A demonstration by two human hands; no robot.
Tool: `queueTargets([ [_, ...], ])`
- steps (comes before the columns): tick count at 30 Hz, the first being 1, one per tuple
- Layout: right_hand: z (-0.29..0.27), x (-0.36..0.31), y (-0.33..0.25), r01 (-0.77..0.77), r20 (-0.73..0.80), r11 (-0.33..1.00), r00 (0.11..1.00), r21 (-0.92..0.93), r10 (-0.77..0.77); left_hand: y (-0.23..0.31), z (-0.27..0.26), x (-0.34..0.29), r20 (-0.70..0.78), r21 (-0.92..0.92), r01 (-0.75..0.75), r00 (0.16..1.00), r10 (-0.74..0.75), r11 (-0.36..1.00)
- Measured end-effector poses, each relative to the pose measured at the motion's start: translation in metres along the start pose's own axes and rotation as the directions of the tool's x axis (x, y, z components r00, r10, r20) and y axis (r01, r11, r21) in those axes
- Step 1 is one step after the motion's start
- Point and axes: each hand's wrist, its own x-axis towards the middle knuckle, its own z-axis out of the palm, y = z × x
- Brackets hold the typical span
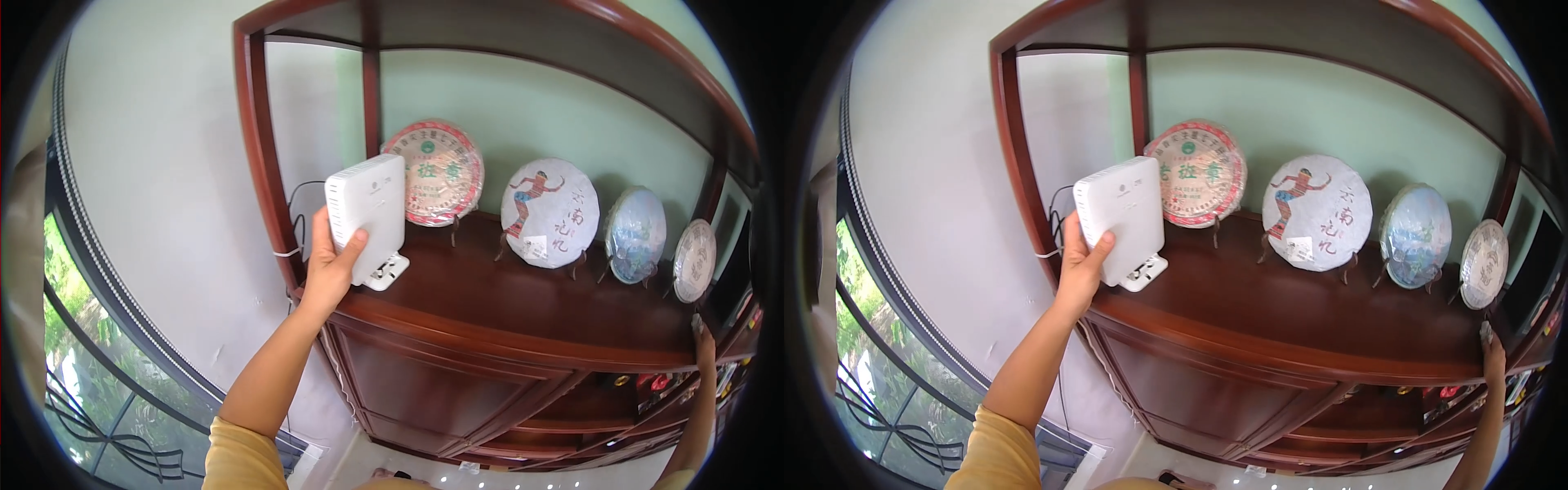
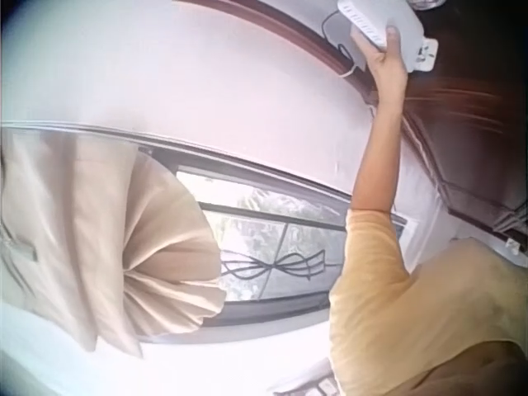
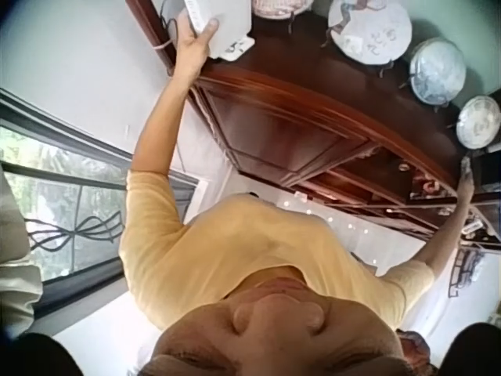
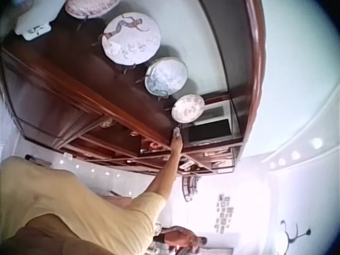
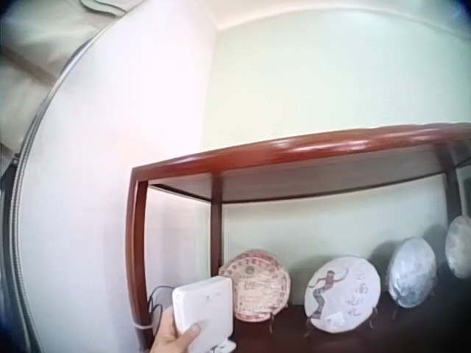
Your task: Dusting and cleaning a wooden display cabinet and decorative plates using a cloth.
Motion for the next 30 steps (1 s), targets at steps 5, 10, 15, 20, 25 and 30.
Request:
queueTargets([
  [5,0.005,-0.027,-0.037,0.191,0.004,0.940,0.980,0.281,-0.200,0.020,-0.013,-0.007,0.061,0.059,0.099,0.993,-0.103,0.993],
  [10,0.000,-0.080,-0.182,0.329,0.028,0.853,0.928,0.405,-0.371,0.038,-0.032,-0.048,-0.113,0.355,-0.080,0.985,0.128,0.932],
  [15,0.022,-0.115,-0.283,0.597,-0.037,0.735,0.784,0.321,-0.620,0.013,-0.047,-0.099,-0.201,0.542,-0.110,0.946,0.255,0.833],
  [20,0.043,-0.144,-0.414,0.776,-0.066,0.535,0.585,0.335,-0.808,-0.010,-0.051,-0.118,-0.370,0.505,0.112,0.924,0.097,0.856],
  [25,0.070,-0.166,-0.504,0.909,-0.135,0.355,0.388,0.217,-0.912,-0.020,-0.047,-0.121,-0.349,0.362,0.158,0.937,-0.023,0.919],
  [30,0.083,-0.179,-0.545,0.919,-0.299,0.158,0.274,0.361,-0.914,-0.025,-0.042,-0.127,-0.254,-0.038,0.244,0.935,-0.246,0.969],
])
